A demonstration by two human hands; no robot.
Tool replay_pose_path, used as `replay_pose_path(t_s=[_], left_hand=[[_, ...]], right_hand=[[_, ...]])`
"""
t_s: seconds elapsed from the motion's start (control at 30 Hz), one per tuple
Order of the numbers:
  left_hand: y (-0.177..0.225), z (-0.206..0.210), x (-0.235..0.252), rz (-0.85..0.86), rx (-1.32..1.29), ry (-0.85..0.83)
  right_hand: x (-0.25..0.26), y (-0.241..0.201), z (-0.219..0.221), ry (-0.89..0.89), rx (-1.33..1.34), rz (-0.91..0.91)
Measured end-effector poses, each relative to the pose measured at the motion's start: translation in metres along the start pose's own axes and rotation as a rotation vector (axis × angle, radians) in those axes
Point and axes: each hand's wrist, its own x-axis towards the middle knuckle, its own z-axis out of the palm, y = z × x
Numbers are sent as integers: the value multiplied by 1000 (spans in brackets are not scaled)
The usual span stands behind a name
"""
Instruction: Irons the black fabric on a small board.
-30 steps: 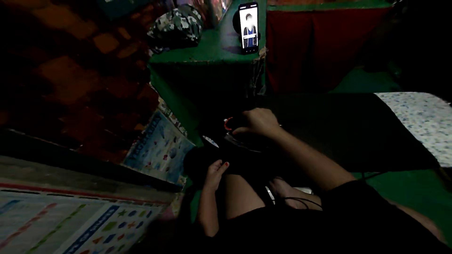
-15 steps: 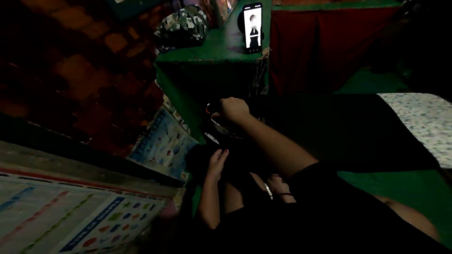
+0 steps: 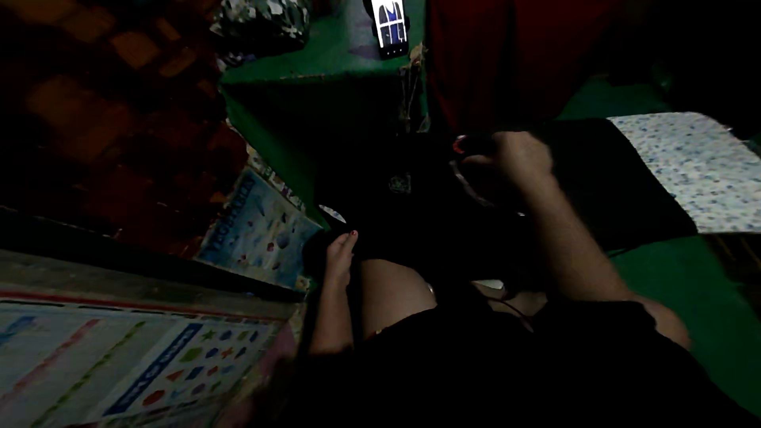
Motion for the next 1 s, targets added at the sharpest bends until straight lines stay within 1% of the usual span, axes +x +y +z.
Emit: replay_pose_path(t_s=[0.17, 0.23, 0.3, 0.37, 0.47, 0.53, 0.73, 0.87, 1.0], left_hand=[[0, 0, 1, 0, -9, -10], [0, 1, 4, -5, -15, 23], [-1, 2, 9, -11, -51, 66], [-5, 6, 15, -17, -67, 102], [-3, 13, 17, -63, -98, 107], [-2, 14, 17, -83, -128, 94], [-4, 11, 19, -28, -114, 50], [5, 8, 16, -49, -102, 19], [0, 1, 17, 2, -38, -2]], right_hand=[[15, 104, -29, 144, -51, 266], [17, 127, -41, 139, -57, 312], [20, 133, -49, 99, -43, 287], [23, 131, -52, 33, -16, 210], [31, 120, -43, -42, 43, 65], [30, 94, -35, -80, 60, -11], [24, -19, 8, -164, 36, -261], [32, -96, 40, -233, -11, -412], [37, -161, 65, -289, -23, -474]])
